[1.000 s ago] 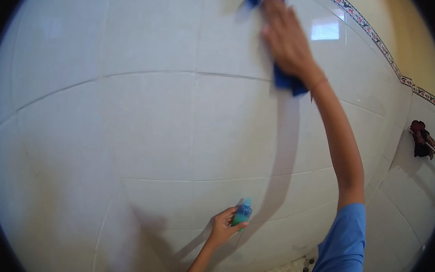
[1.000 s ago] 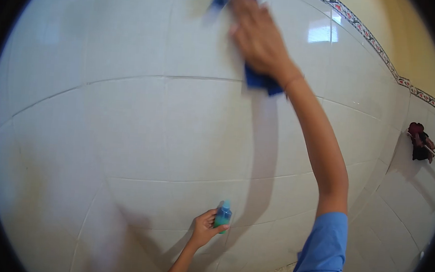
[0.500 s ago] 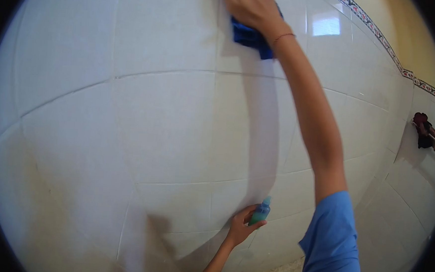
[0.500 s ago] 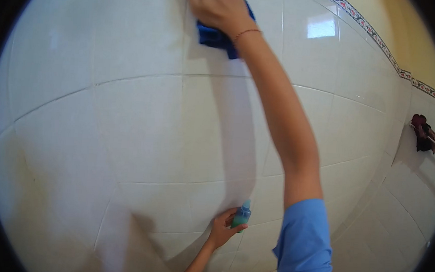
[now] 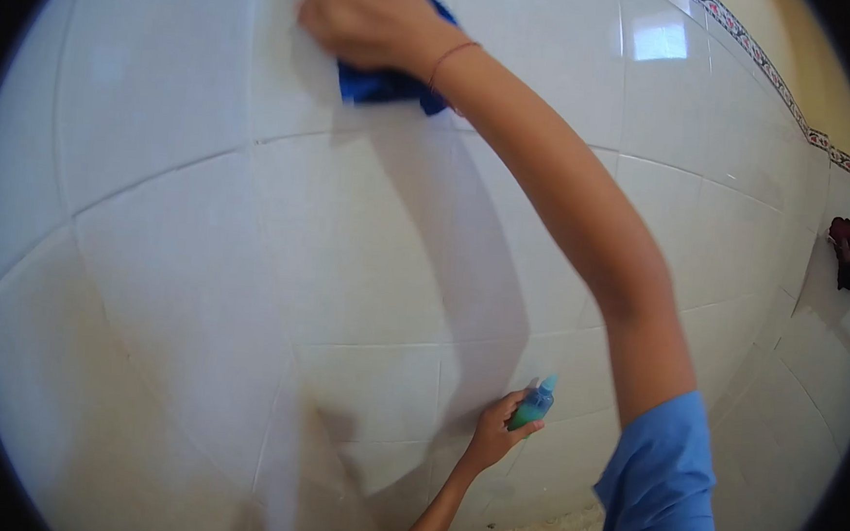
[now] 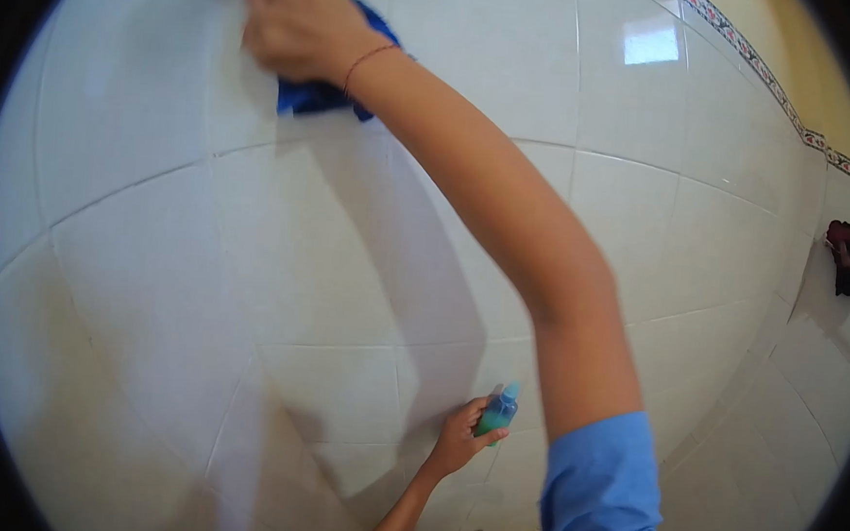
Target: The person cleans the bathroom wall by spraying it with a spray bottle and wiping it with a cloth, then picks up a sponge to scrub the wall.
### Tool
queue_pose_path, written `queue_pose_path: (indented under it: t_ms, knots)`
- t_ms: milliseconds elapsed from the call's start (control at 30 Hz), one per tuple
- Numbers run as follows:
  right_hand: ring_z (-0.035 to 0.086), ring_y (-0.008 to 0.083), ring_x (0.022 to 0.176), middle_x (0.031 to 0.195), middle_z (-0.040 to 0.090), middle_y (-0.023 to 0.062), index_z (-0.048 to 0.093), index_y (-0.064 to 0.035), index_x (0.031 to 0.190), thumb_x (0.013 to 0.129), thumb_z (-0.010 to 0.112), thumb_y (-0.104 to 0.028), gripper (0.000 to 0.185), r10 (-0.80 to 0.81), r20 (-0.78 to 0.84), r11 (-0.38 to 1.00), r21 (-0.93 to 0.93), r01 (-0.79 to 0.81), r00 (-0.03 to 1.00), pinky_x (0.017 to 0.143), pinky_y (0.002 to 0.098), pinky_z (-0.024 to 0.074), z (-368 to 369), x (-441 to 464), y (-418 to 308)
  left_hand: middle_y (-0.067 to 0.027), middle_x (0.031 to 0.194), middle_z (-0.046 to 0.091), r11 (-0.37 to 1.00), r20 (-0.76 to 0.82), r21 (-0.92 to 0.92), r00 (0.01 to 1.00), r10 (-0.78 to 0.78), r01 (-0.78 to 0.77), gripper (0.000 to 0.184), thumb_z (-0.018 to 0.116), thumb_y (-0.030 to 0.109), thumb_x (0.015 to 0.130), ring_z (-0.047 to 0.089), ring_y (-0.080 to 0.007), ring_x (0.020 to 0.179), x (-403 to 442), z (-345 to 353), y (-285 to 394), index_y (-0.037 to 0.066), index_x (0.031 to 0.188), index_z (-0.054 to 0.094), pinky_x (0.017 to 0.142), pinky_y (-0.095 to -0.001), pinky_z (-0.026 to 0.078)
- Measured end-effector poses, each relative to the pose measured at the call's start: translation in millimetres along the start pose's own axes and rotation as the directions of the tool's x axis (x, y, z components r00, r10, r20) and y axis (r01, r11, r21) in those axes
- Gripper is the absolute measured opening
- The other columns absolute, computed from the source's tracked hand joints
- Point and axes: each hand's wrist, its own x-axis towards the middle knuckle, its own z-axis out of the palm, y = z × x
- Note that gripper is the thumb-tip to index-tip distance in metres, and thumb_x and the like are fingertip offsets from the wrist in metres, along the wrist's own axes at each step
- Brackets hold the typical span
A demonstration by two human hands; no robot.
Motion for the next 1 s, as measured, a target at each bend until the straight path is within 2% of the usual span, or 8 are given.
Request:
queue_pose_path:
  t_ms: [67, 300, 400, 467, 667, 800, 933, 1000]
  knots:
    - [0.027, 0.0506, 0.15, 0.159, 0.03, 0.0373, 0.031, 0.0232, 0.146, 0.1, 0.037, -0.025, 0.067, -0.161, 0.046, 0.986, -0.027, 0.162, 0.986, 0.125, 0.0564, 0.0188, -4, -7, 11, -0.0092, 0.121, 0.067, 0.995, 0.003, 0.06, 0.997, 0.074, -0.074, 0.056, 0.078, 0.005, 0.091, 0.063, -0.0129, 0.108, 3, -2, 5, -0.003, 0.14, 0.052, 0.091, -0.0286, 0.053]
    - [0.036, 0.0576, 0.14, 0.148, 0.044, 0.0391, 0.049, 0.0165, 0.14, 0.099, 0.041, -0.028, 0.06, 0.461, -0.365, 0.813, -0.191, -0.55, 0.809, 0.121, 0.0615, 0.0234, 12, 23, 68, -0.0124, 0.128, 0.066, 0.989, 0.038, -0.096, 0.993, 0.114, -0.11, 0.057, 0.078, 0.004, 0.091, 0.061, -0.0147, 0.118, 3, -7, 5, -0.006, 0.14, 0.052, 0.103, -0.0297, 0.049]
    - [0.037, 0.0521, 0.142, 0.147, 0.047, 0.0365, 0.05, 0.0171, 0.137, 0.099, 0.044, -0.025, 0.057, -0.093, -0.133, 0.996, -0.026, 0.09, 0.987, 0.121, 0.0581, 0.0263, 24, 28, 11, -0.013, 0.128, 0.066, 0.996, 0.053, -0.081, 0.998, 0.033, -0.029, 0.057, 0.078, 0.002, 0.091, 0.061, -0.0154, 0.119, 4, -3, 9, -0.006, 0.141, 0.052, 0.104, -0.0302, 0.048]
    - [0.037, 0.0471, 0.145, 0.155, 0.041, 0.0326, 0.043, 0.0152, 0.144, 0.099, 0.044, -0.027, 0.062, -0.07, -0.063, 0.977, 0.199, 0.081, 0.996, 0.122, 0.057, 0.0259, -7, 19, 20, -0.0137, 0.129, 0.066, 0.996, 0.028, -0.08, 0.999, 0.032, -0.03, 0.056, 0.077, 0.001, 0.091, 0.061, -0.0155, 0.119, 4, -3, 8, -0.007, 0.14, 0.052, 0.104, -0.0301, 0.048]
    - [0.028, 0.0479, 0.149, 0.157, 0.038, 0.0305, 0.041, 0.0153, 0.146, 0.101, 0.041, -0.033, 0.066, 0.394, -0.278, 0.898, -0.085, -0.432, 0.876, 0.125, 0.0549, 0.0199, 14, 38, 31, -0.0115, 0.124, 0.067, 0.99, -0.048, 0.043, 0.99, 0.134, -0.132, 0.054, 0.078, 0.004, 0.091, 0.062, -0.0146, 0.114, -4, -2, 33, -0.006, 0.139, 0.054, 0.098, -0.0297, 0.052]
    - [0.028, 0.0473, 0.15, 0.159, 0.036, 0.0299, 0.044, 0.0128, 0.144, 0.105, 0.037, -0.031, 0.06, -0.221, -0.064, 0.968, 0.105, 0.227, 0.973, 0.124, 0.0564, 0.022, -9, -10, 40, -0.0102, 0.12, 0.069, 0.996, 0.04, 0.065, 0.997, 0.066, -0.068, 0.055, 0.079, 0.007, 0.091, 0.063, -0.0137, 0.109, 7, -4, 8, -0.005, 0.139, 0.054, 0.097, -0.029, 0.052]
    - [0.029, 0.047, 0.15, 0.158, 0.036, 0.0303, 0.042, 0.0126, 0.146, 0.104, 0.041, -0.03, 0.06, 0.327, -0.22, 0.922, -0.14, -0.361, 0.919, 0.122, 0.0614, 0.0229, -44, -49, 140, -0.01, 0.12, 0.069, 0.996, 0.026, 0.09, 0.999, 0.025, -0.028, 0.054, 0.081, 0.008, 0.089, 0.064, -0.0127, 0.107, -1, -7, 11, -0.003, 0.136, 0.056, 0.092, -0.0281, 0.055]
    - [0.028, 0.0471, 0.15, 0.159, 0.035, 0.0304, 0.041, 0.0123, 0.147, 0.104, 0.042, -0.031, 0.061, 0.282, -0.105, 0.894, -0.333, -0.301, 0.954, 0.122, 0.0614, 0.0227, -52, -53, 133, -0.0114, 0.12, 0.069, 0.994, 0.024, 0.103, 0.999, 0.035, -0.037, 0.056, 0.081, 0.011, 0.09, 0.065, -0.014, 0.108, 4, -4, 15, -0.004, 0.137, 0.056, 0.094, -0.0289, 0.054]
